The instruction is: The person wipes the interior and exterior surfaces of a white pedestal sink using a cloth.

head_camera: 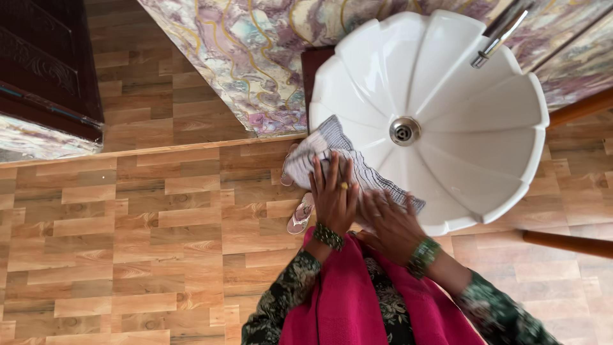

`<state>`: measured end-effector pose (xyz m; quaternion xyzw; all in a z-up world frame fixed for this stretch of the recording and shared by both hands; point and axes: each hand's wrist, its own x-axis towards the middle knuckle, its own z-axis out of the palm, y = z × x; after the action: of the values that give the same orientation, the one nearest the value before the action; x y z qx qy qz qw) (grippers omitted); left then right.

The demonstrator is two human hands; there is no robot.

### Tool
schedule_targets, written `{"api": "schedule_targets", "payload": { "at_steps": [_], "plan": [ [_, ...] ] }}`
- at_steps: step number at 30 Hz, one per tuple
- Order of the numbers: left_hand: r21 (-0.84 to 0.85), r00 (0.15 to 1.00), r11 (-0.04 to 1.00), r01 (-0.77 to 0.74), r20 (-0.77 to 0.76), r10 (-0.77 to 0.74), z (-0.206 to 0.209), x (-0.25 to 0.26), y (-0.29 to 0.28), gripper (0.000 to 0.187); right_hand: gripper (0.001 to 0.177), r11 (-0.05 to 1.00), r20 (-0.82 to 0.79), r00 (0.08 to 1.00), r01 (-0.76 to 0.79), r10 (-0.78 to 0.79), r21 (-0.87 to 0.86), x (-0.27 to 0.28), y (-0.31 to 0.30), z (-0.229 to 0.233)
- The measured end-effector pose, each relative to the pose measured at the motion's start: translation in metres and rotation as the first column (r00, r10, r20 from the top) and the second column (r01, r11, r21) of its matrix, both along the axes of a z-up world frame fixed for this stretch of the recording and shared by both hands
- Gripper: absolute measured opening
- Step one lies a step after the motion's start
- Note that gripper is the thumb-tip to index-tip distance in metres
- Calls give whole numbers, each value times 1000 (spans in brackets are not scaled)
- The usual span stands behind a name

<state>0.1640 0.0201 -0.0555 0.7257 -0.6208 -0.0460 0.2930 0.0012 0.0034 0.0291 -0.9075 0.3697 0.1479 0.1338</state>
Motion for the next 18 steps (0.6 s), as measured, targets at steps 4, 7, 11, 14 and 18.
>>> {"api": "schedule_targets", "payload": {
  "at_steps": [4, 7, 11, 14, 18],
  "plan": [
    [24, 994, 995, 92, 52, -93, 6, 34, -27, 56, 100, 990, 197, 976, 64, -88, 128, 41, -24, -39],
    [157, 979, 976, 150, 113, -169, 16, 55, -59, 52, 106, 974, 19, 995, 88, -94, 209, 62, -49, -61],
    [242, 961, 956, 168, 176, -213, 20, 80, -118, 60, 124, 949, 215, 962, 100, -168, 298, 82, -87, -87],
    [300, 909, 938, 174, 318, -270, 13, 91, -166, 67, 137, 887, 148, 938, 233, -313, 398, 101, -111, -106],
    [315, 885, 903, 294, 268, -381, 12, 109, -215, 84, 144, 889, 167, 922, 271, -351, 369, 112, -148, -133]
  ]
}}
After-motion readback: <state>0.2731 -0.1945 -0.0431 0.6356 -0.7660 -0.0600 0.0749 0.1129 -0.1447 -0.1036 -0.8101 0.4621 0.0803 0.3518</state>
